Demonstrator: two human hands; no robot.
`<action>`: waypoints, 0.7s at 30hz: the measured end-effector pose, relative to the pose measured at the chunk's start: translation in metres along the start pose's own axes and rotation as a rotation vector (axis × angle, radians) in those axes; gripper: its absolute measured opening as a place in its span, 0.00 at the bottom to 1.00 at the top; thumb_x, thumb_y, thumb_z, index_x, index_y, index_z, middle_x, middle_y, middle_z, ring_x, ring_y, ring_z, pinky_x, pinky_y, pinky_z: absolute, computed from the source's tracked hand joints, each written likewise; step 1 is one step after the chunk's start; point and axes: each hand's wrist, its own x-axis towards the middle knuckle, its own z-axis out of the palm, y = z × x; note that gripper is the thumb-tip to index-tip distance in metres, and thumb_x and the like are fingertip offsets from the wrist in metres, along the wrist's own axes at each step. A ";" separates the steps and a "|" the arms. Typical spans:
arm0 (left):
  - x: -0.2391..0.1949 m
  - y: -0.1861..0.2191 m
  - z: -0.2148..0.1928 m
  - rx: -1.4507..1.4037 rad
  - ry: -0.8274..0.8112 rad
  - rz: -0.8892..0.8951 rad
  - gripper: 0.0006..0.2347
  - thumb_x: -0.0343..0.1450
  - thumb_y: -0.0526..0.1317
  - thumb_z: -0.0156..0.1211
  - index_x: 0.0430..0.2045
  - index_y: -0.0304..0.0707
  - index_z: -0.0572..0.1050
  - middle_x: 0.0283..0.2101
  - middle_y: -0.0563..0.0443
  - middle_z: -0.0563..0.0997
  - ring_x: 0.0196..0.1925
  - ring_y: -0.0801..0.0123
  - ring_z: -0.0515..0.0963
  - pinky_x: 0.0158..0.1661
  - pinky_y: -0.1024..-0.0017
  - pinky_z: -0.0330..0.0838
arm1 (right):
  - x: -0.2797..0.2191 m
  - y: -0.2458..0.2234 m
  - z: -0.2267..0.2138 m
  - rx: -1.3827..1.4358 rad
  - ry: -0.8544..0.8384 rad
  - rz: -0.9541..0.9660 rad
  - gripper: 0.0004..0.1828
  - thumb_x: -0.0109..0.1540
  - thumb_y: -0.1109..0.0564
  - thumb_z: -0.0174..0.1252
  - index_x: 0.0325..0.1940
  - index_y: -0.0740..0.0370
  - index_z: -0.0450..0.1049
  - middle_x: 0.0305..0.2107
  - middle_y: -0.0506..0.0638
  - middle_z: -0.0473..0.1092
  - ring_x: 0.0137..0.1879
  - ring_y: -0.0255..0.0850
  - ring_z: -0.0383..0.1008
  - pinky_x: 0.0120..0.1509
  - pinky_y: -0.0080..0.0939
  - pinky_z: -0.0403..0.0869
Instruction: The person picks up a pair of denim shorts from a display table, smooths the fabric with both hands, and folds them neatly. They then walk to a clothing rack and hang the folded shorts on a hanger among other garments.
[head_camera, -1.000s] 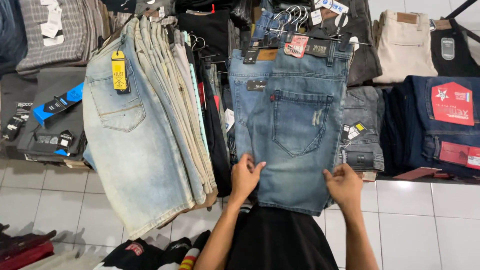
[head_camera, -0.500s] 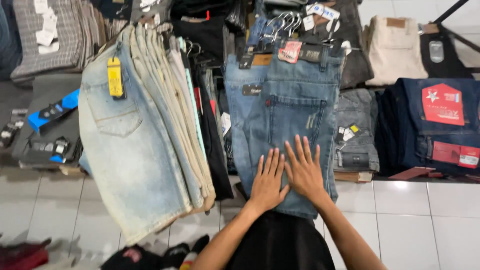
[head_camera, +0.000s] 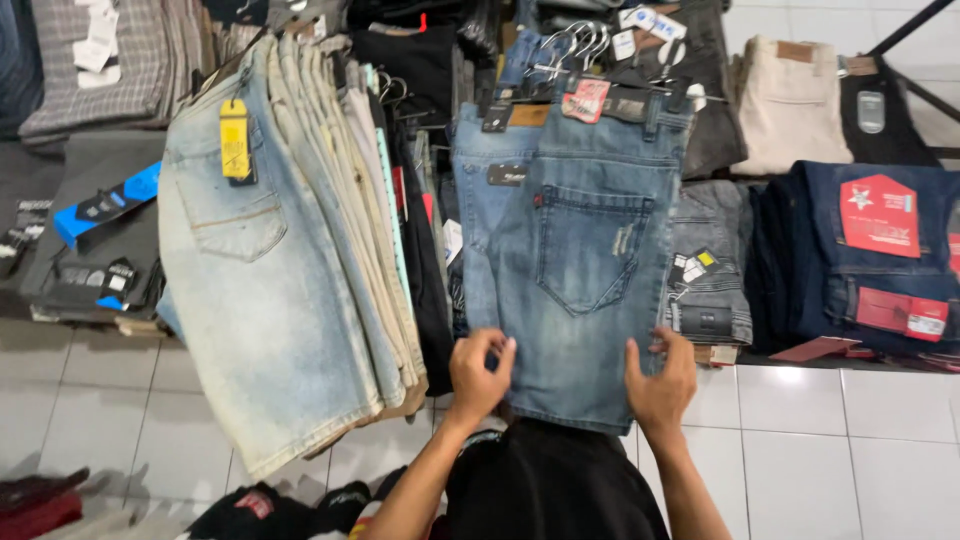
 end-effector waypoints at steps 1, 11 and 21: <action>0.010 0.002 0.005 -0.008 -0.008 0.007 0.05 0.67 0.44 0.68 0.24 0.55 0.76 0.18 0.66 0.79 0.24 0.70 0.81 0.35 0.71 0.71 | 0.009 0.001 0.010 -0.008 0.008 0.006 0.23 0.56 0.50 0.74 0.53 0.54 0.77 0.34 0.43 0.72 0.39 0.41 0.74 0.45 0.40 0.73; 0.013 -0.025 0.035 -0.195 -0.209 -0.510 0.13 0.72 0.49 0.64 0.33 0.35 0.78 0.30 0.35 0.82 0.37 0.43 0.84 0.34 0.56 0.77 | 0.042 0.010 0.022 0.090 -0.147 0.427 0.16 0.68 0.49 0.65 0.47 0.65 0.75 0.31 0.64 0.77 0.42 0.66 0.78 0.44 0.61 0.72; -0.015 -0.021 0.027 -0.330 -0.338 -0.567 0.12 0.68 0.46 0.70 0.28 0.35 0.80 0.27 0.39 0.84 0.35 0.51 0.85 0.34 0.61 0.78 | 0.094 0.015 0.037 -0.229 0.092 -0.111 0.27 0.55 0.47 0.76 0.48 0.64 0.74 0.36 0.61 0.74 0.45 0.59 0.77 0.51 0.54 0.73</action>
